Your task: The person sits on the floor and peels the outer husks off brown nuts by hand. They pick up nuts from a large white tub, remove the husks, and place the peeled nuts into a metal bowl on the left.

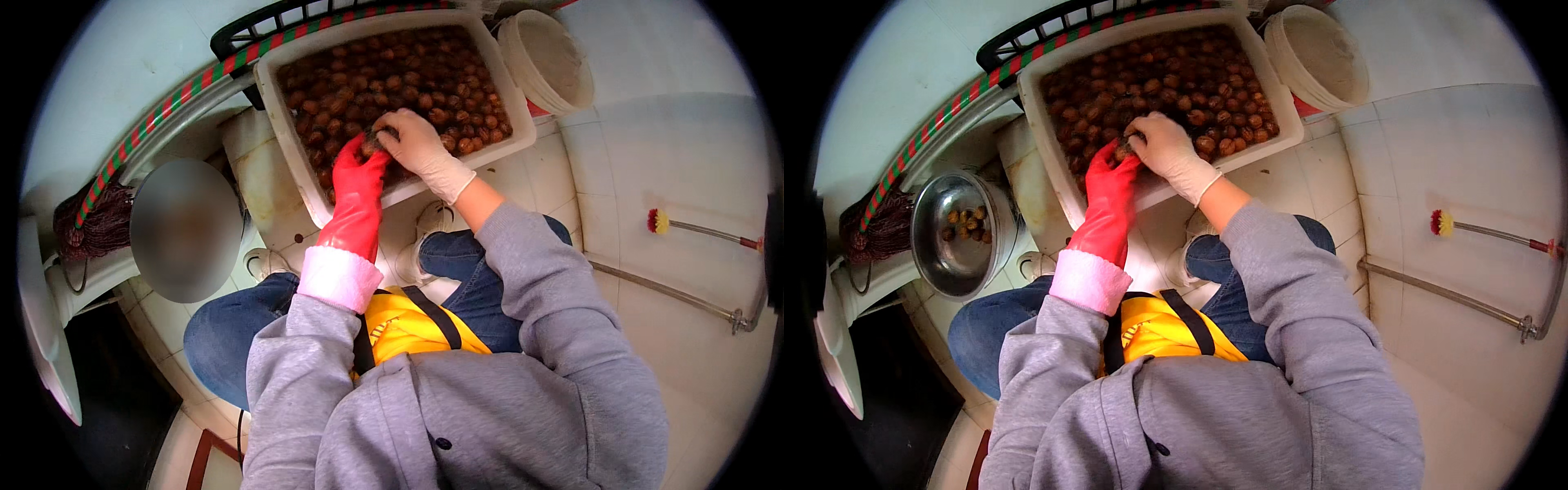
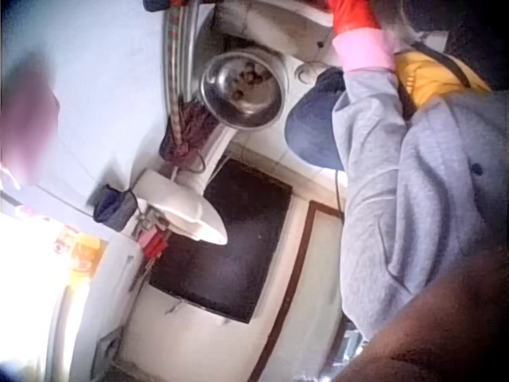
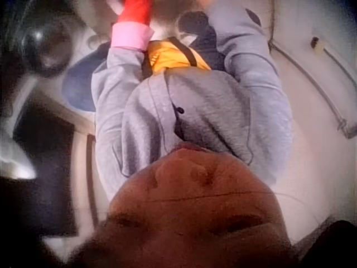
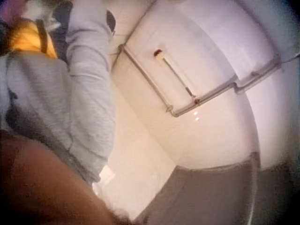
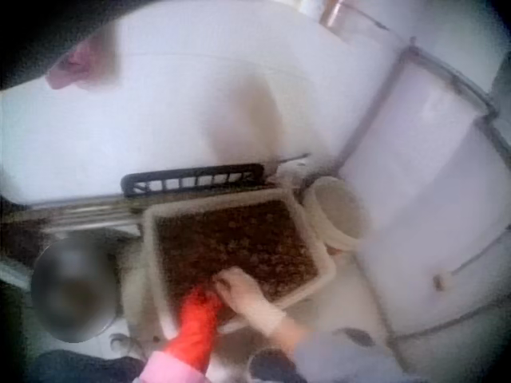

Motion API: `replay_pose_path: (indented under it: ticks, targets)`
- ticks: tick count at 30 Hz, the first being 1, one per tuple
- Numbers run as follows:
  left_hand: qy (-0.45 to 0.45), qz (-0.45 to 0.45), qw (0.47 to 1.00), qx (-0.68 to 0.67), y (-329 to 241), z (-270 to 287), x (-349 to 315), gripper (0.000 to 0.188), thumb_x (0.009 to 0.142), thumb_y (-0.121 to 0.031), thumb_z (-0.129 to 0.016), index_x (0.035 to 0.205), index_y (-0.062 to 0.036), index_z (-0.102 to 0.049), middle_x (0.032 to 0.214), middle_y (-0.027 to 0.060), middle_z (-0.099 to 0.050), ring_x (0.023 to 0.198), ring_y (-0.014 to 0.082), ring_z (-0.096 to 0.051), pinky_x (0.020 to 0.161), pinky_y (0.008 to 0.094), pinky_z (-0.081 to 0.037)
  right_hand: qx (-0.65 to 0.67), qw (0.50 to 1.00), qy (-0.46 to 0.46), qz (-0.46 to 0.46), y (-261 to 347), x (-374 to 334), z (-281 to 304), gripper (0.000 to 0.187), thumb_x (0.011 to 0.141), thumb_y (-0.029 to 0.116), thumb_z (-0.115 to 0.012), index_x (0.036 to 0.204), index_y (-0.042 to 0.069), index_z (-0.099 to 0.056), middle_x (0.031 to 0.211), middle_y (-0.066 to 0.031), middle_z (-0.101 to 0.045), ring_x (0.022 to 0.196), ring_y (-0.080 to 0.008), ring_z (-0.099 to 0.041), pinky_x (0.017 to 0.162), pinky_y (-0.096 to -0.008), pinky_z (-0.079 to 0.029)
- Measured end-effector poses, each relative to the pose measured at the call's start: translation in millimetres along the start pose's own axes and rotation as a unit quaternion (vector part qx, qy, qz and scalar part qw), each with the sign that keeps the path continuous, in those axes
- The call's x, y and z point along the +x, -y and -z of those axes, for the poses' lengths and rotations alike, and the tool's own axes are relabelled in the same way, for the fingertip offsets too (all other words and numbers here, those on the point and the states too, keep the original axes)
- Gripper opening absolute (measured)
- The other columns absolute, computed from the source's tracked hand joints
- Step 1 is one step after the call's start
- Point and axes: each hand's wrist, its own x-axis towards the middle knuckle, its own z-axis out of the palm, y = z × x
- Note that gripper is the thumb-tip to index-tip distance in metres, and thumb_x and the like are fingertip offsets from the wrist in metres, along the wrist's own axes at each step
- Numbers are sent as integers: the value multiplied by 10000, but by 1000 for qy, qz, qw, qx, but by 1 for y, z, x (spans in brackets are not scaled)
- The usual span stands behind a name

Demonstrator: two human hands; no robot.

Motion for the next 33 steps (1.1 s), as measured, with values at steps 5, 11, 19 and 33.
replay_pose_path:
  ticks: [5, 11, 19, 33]
  targets:
    - [38, 19, 997, -57, -32, -8, -13, 450, 876, -74, -691, 1291, 9, -537, 1165, 101, -628, 994, 176, -622, 866, 289, -515, -21, 998, -66, -10, -6, 1, 16, 178, 834, 133, -651, 997, 63, -672, 958, -157, -623, 964, -346, -598, 853, -399, -477]
    - [71, 111, 985, -108, -44, -10, -21, 478, 927, -164, -641, 1347, 4, -487, 1172, 119, -616, 1026, 211, -623, 893, 324, -517, -28, 997, -65, 16, -18, -6, 16, 165, 831, 141, -646, 975, 68, -679, 964, -140, -621, 953, -328, -593, 845, -389, -481]
    - [82, 111, 983, -125, -31, -1, -12, 397, 931, -195, -634, 1269, -6, -548, 1198, 139, -618, 1076, 221, -616, 904, 348, -515, 78, 994, -7, 79, 8, 1, 23, 168, 829, 135, -652, 982, 71, -686, 958, -121, -626, 961, -308, -600, 851, -377, -481]
    - [-31, -7, 979, 200, 3, 3, 2, 464, 820, -129, -708, 1250, -13, -577, 1078, 98, -661, 984, 177, -627, 855, 287, -490, 63, 996, -34, -52, -18, -3, 17, 264, 804, 214, -665, 1029, 76, -673, 1075, -155, -636, 1052, -329, -592, 915, -394, -475]
